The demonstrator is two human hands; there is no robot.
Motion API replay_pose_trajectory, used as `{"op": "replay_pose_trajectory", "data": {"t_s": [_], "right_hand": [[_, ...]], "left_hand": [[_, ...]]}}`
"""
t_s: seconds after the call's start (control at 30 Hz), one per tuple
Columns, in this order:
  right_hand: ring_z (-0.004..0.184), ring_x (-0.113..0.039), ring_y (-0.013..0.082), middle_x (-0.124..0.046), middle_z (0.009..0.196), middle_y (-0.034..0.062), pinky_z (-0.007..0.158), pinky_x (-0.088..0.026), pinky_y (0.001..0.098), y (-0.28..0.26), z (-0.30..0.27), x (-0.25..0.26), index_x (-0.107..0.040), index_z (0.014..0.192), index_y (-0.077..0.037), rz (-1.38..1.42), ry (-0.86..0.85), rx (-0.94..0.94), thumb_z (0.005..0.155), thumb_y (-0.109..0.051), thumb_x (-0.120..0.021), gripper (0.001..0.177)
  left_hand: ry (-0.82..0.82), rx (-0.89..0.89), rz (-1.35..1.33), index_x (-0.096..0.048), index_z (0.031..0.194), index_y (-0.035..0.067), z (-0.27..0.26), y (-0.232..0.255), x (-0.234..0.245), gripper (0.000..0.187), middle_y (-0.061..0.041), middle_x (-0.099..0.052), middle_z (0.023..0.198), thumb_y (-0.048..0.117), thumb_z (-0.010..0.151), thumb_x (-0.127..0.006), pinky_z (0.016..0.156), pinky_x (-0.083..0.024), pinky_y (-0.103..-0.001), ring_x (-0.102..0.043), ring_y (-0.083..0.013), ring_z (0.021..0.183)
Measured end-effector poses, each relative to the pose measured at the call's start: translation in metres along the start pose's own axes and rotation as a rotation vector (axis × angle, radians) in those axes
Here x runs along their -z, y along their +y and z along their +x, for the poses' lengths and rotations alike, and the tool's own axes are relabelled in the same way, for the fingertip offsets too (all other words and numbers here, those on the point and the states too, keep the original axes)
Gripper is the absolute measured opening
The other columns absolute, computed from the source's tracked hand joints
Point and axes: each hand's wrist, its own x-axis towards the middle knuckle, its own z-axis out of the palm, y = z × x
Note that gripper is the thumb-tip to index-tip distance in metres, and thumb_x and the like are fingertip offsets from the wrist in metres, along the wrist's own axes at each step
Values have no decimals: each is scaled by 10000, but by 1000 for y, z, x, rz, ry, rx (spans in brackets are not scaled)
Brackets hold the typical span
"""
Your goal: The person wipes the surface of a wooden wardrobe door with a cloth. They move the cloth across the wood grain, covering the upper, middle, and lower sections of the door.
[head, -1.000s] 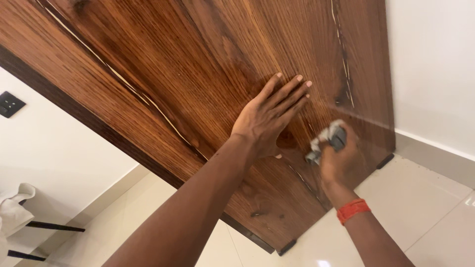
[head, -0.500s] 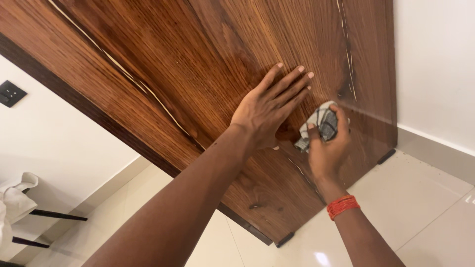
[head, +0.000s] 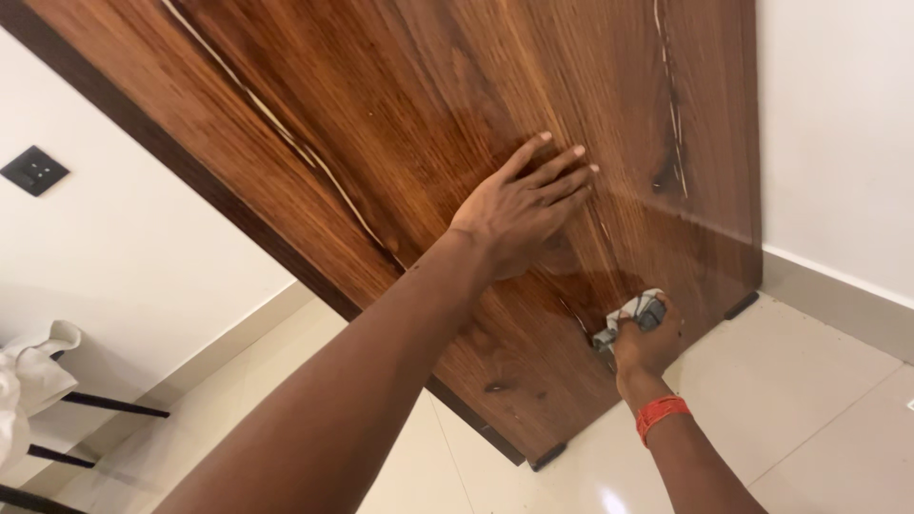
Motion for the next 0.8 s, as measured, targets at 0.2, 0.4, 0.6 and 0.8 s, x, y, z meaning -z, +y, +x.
{"op": "replay_pose_trajectory", "data": {"t_s": [0.2,0.4,0.6,0.8], "right_hand": [[1198,-631,276,-600,1340,118,1007,-512,381,-70,-37,-17,-549,1378,-110,100,-27,180,860,-52,-739,555],[1142,-649,261,-643,1265,107,975,-507,399,-164,-66,-24,-566,1370,-120,155,-150,403,865,-94,-764,543],[1120,-649,265,-655,1230,142,951,-506,392,-252,-94,-43,-584,1345,-68,259,-208,832,870,-71,-801,522],[1034,-687,237,-691,1123,115,899,-525,380,-337,-125,-50,-592,1334,-92,193,-271,918,871,-86,-790,503]], "left_hand": [[-127,-116,19,-59,1609,222,-34,-22,7,870,22,11,1690,402,933,-576,1248,45,-431,25,-160,1548],[-86,-43,41,-154,1599,272,-70,-67,32,840,49,-47,1697,365,887,-590,1249,31,-438,-4,-127,1543],[23,67,57,-186,1587,250,-105,-129,63,757,65,-112,1670,511,934,-465,1262,-3,-409,-46,-123,1531],[196,211,9,-200,1593,193,-141,-178,79,683,44,-146,1674,529,1018,-351,1278,-45,-415,-82,-144,1540]]}}
